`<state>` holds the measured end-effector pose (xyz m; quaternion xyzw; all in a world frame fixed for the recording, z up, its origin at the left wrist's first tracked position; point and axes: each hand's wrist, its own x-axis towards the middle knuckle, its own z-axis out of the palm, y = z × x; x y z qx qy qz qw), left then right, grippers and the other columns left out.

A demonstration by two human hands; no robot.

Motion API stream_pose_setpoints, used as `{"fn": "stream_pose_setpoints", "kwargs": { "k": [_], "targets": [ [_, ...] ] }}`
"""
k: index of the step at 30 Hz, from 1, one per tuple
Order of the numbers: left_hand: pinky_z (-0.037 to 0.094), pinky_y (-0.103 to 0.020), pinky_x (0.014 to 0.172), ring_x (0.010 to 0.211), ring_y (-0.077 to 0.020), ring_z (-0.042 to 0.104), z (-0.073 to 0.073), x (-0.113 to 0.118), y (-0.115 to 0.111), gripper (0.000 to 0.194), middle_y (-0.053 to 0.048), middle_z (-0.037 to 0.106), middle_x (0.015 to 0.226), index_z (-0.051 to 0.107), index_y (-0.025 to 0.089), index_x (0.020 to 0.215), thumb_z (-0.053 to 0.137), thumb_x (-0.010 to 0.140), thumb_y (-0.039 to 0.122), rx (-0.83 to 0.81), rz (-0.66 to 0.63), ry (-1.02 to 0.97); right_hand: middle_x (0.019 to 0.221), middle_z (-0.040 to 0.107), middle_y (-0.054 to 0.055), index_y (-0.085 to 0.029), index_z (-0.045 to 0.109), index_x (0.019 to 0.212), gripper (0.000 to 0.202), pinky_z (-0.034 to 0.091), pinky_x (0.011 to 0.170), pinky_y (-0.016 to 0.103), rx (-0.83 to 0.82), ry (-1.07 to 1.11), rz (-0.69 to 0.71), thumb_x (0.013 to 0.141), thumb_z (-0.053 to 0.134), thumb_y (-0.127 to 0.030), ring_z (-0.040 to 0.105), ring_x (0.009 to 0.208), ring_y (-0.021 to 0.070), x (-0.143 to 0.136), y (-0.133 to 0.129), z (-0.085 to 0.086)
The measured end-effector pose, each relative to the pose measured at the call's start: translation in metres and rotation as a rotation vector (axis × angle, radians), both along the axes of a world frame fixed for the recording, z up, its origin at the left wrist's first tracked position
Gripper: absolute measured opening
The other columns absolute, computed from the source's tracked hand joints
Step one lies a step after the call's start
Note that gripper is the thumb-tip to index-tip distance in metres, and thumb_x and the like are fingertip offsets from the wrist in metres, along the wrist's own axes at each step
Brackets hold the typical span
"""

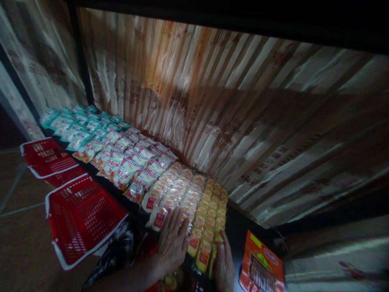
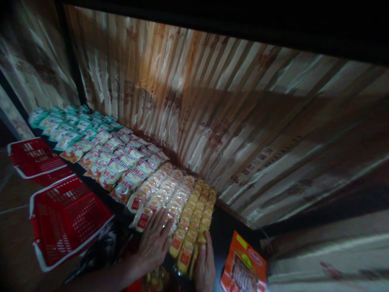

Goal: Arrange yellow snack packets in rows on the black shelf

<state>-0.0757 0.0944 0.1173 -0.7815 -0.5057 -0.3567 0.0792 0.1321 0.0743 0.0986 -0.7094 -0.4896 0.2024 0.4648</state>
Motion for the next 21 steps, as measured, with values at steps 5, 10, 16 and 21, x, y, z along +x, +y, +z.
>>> {"fn": "stream_pose_setpoints", "kwargs": {
  "k": [5, 10, 16, 21],
  "targets": [
    [0.017, -0.042, 0.113, 0.138, -0.0255, 0.025, -0.002, -0.009, 0.001, 0.053, -0.007, 0.036, 0.147, 0.042, 0.02, 0.136, 0.044, 0.087, 0.037, 0.052, 0.02, 0.006, 0.144, 0.039, 0.014, -0.012, 0.039, 0.136, 0.081, 0.023, 0.111, 0.05, -0.015, -0.035, 0.007, 0.081, 0.029, -0.07, 0.035, 0.133, 0.0316, 0.004, 0.001, -0.004],
    [0.015, -0.041, 0.114, 0.138, -0.0242, 0.026, -0.005, -0.018, 0.007, 0.049, -0.005, 0.037, 0.147, 0.046, 0.021, 0.134, 0.044, 0.087, 0.036, 0.066, -0.014, 0.0, 0.146, 0.035, 0.015, -0.009, 0.033, 0.141, 0.091, 0.022, 0.112, 0.049, -0.038, -0.049, 0.003, 0.078, 0.03, -0.075, 0.031, 0.135, 0.0321, 0.005, 0.002, -0.005],
    [0.018, -0.041, 0.113, 0.138, -0.0245, 0.026, -0.012, -0.025, 0.016, 0.05, -0.006, 0.035, 0.148, 0.044, 0.021, 0.134, 0.046, 0.087, 0.038, 0.041, -0.088, 0.001, 0.147, 0.033, 0.017, -0.011, 0.027, 0.144, 0.098, 0.03, 0.106, 0.058, -0.04, -0.122, -0.084, 0.073, 0.031, -0.078, 0.033, 0.133, 0.0382, 0.002, 0.003, -0.003],
    [0.02, -0.042, 0.113, 0.139, -0.0241, 0.026, -0.004, -0.032, 0.016, 0.053, -0.006, 0.034, 0.149, 0.037, 0.019, 0.139, 0.043, 0.089, 0.036, 0.043, -0.125, -0.029, 0.148, 0.031, 0.017, -0.014, 0.031, 0.142, 0.09, 0.03, 0.104, 0.061, 0.146, -0.294, -0.158, 0.076, 0.035, -0.075, 0.028, 0.135, 0.0396, -0.004, 0.001, 0.01]
  ]
}}
